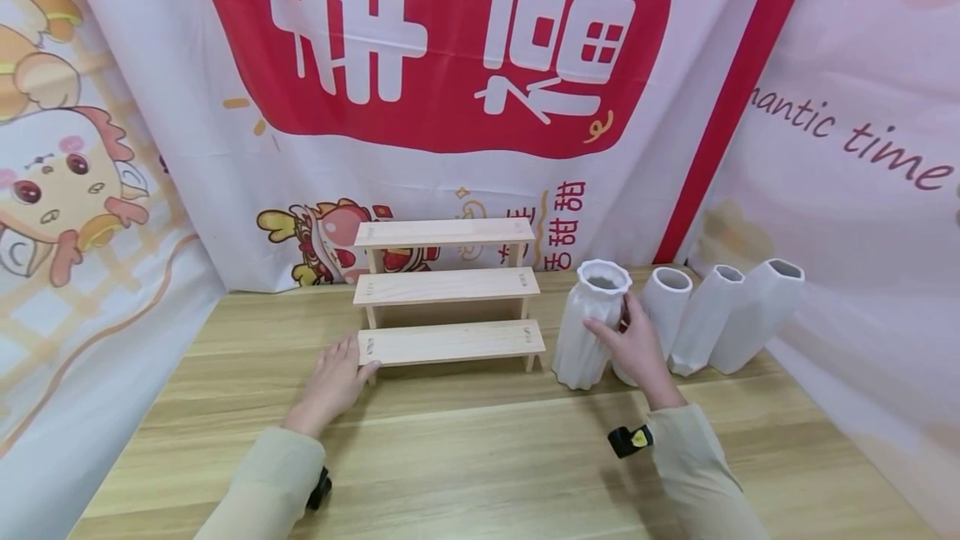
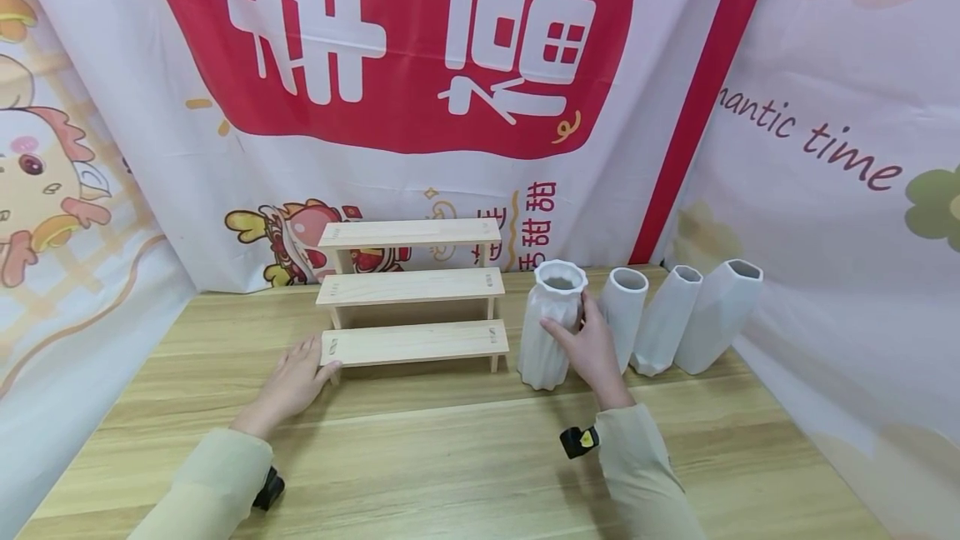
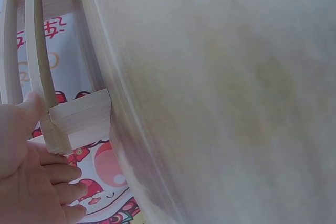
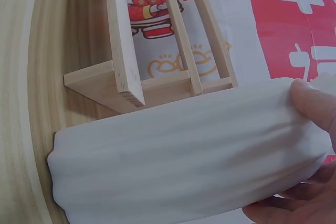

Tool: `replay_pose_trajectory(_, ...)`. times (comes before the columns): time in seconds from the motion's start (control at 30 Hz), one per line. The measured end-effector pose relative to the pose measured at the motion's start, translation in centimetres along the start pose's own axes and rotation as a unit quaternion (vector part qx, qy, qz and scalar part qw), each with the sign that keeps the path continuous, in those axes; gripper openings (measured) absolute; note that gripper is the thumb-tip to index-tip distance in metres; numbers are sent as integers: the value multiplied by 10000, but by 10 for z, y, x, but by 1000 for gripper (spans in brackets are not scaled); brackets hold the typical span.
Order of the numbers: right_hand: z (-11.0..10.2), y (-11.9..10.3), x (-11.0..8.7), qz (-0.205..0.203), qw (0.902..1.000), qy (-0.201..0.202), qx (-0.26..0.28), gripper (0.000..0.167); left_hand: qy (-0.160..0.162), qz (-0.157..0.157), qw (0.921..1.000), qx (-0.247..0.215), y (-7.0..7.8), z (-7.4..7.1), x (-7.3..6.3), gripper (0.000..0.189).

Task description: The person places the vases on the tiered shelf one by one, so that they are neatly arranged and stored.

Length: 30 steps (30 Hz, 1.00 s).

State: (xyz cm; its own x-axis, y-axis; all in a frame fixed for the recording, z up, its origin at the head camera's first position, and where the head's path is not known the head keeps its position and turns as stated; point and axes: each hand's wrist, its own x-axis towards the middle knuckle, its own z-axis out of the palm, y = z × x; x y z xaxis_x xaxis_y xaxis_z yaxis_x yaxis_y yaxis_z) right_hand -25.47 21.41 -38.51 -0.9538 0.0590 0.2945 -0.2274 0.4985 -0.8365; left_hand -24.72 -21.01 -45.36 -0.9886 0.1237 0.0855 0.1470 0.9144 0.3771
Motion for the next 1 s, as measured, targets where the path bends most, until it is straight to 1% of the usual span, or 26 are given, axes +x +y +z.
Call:
replay_pose_trajectory(0.2,-1,2,1,200,9998,38,74,76,69,70,9999,47,0,0,1,69)
replay_pose_trajectory(0.3,-1,2,1,209,9997,91,96,76,119,113,9998,102,1,0,0,69)
replay_pose_trajectory(0.43,-1,1,0,193,9997,131,120,76,167,134,9998,47,2,-2,-1,68)
replay_pose_trajectory(0.7,-1,0,-1,259,9996,113,96,77,165,135,9998,4,3,-2,-2,67)
replay_pose_trajectory(0.87,-1,-4,-2,225,9996,139,92,77,158,128,9998,29,2,-1,-2,66)
replay_pose_trajectory(1.0,-2,-9,-2,49,9997,195,169,75,183,137,9997,52,2,-2,-3,66)
